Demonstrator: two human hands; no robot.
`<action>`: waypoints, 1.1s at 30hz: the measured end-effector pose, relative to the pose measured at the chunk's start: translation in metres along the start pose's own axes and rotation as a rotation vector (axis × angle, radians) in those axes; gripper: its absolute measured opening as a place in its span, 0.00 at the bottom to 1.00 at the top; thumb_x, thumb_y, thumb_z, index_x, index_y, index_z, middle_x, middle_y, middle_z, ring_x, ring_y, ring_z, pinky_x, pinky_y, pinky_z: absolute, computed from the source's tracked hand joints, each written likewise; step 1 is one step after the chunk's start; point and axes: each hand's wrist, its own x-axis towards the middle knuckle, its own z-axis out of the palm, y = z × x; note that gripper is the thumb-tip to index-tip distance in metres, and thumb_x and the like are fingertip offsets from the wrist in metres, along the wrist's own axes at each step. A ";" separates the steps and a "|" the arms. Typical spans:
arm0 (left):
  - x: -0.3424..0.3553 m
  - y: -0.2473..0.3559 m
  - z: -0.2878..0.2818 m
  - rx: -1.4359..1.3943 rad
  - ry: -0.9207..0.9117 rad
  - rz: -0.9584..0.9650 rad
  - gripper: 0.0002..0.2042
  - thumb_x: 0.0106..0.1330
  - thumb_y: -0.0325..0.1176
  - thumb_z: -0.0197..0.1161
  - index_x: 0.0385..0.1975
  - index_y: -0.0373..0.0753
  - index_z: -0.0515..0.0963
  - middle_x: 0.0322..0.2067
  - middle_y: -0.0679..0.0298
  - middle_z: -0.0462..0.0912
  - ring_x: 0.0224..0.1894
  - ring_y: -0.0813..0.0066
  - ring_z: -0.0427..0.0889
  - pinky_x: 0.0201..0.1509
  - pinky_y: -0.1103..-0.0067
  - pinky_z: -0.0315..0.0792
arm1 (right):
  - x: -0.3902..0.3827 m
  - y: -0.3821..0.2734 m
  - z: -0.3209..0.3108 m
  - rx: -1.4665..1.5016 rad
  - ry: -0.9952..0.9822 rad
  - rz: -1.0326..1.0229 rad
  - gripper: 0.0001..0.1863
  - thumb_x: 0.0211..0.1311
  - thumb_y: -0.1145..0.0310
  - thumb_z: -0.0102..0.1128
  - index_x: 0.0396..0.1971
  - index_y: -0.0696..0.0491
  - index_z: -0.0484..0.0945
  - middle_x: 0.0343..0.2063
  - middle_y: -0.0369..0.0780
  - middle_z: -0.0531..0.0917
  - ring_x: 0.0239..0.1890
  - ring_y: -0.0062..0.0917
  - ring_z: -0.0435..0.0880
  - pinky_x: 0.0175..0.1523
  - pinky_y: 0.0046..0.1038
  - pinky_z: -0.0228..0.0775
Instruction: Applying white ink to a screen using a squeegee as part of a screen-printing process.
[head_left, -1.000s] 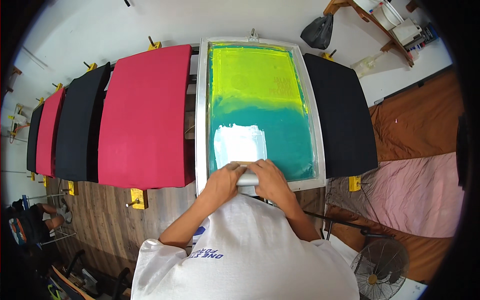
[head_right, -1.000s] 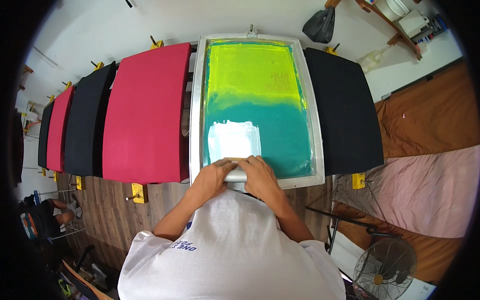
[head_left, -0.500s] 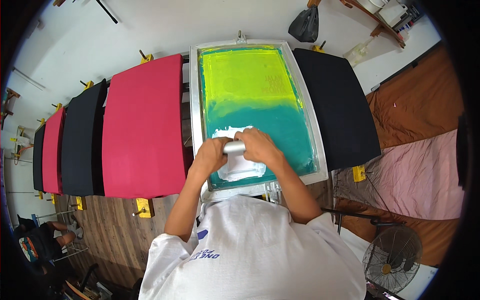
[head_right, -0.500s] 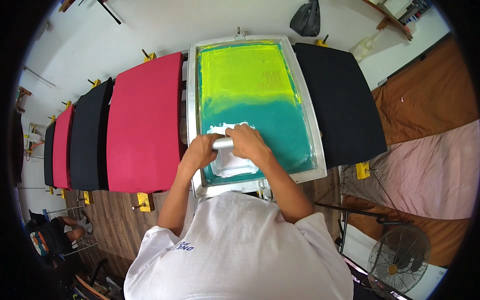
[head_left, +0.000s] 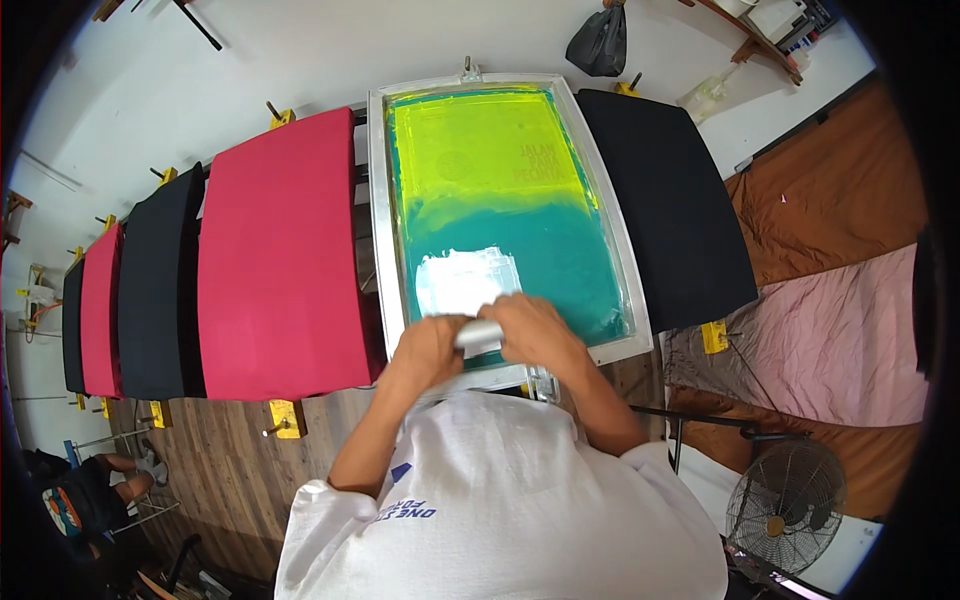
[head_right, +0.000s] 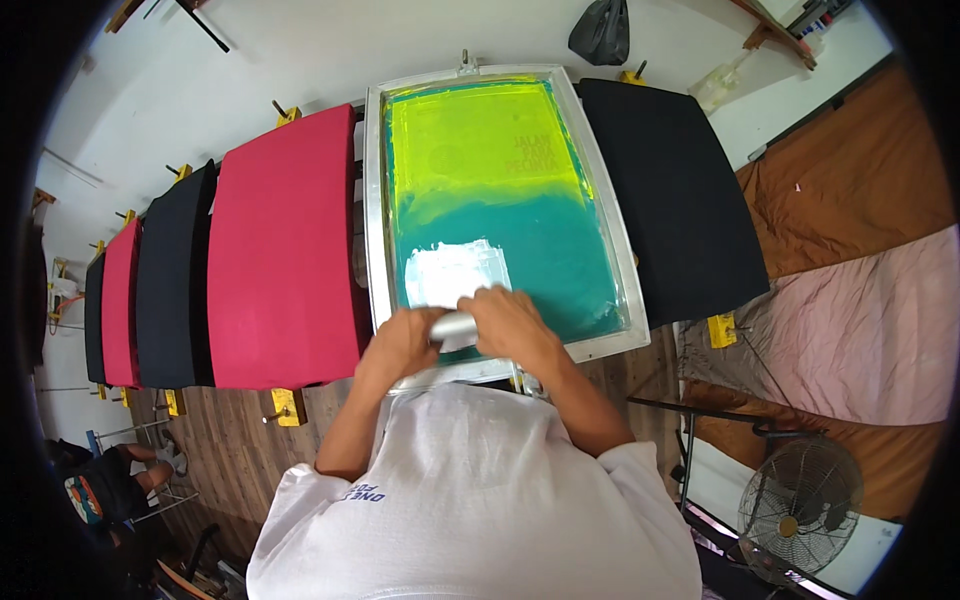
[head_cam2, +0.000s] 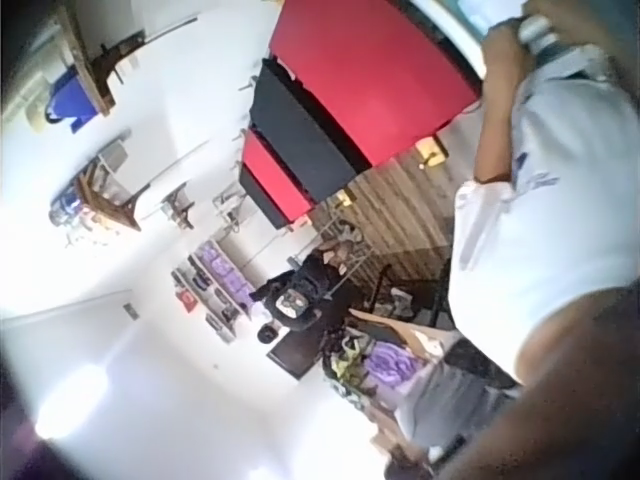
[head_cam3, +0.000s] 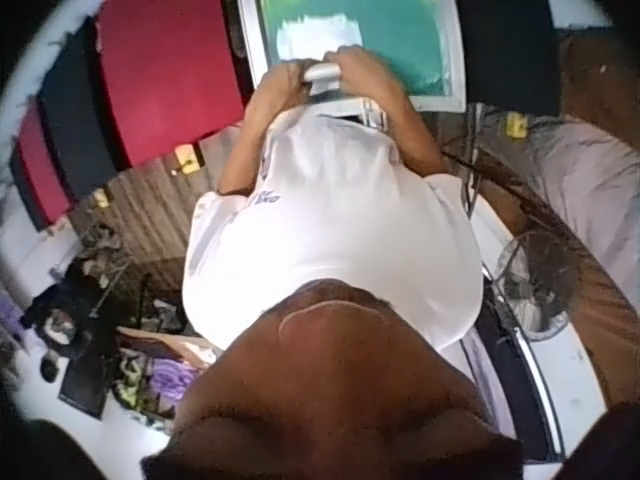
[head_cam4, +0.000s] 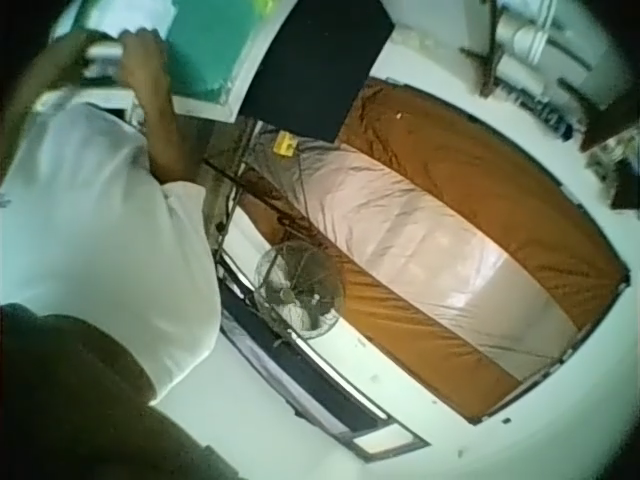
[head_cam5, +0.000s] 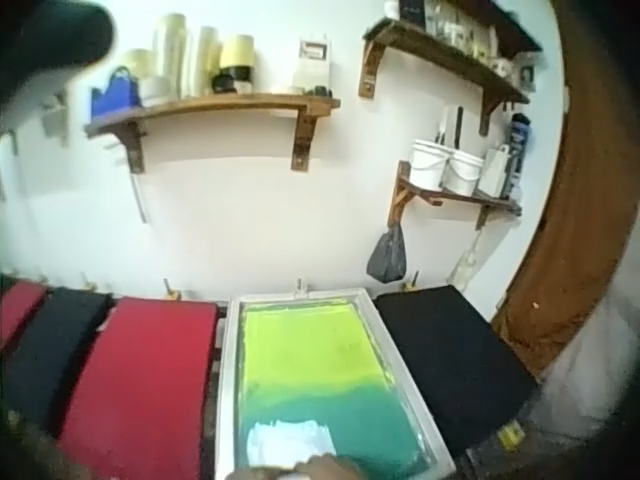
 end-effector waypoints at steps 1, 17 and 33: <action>0.013 -0.009 -0.004 0.015 0.011 -0.040 0.22 0.49 0.22 0.62 0.47 0.40 0.82 0.35 0.46 0.85 0.38 0.47 0.85 0.45 0.62 0.79 | 0.016 0.003 -0.005 -0.027 0.023 -0.005 0.20 0.43 0.81 0.60 0.41 0.53 0.82 0.36 0.47 0.83 0.43 0.47 0.82 0.46 0.46 0.74; -0.038 0.003 0.061 -0.053 0.210 0.021 0.29 0.47 0.18 0.61 0.56 0.31 0.75 0.54 0.44 0.77 0.58 0.48 0.77 0.59 0.66 0.75 | -0.042 -0.002 0.037 0.010 0.103 -0.075 0.33 0.38 0.86 0.60 0.53 0.52 0.75 0.48 0.42 0.75 0.51 0.43 0.73 0.53 0.40 0.71; 0.021 -0.030 0.045 -0.070 0.386 -0.098 0.26 0.46 0.17 0.62 0.50 0.36 0.79 0.48 0.54 0.83 0.48 0.53 0.83 0.51 0.66 0.78 | 0.041 0.029 0.014 -0.040 0.156 -0.228 0.26 0.40 0.84 0.58 0.46 0.55 0.76 0.42 0.47 0.79 0.47 0.47 0.76 0.53 0.41 0.70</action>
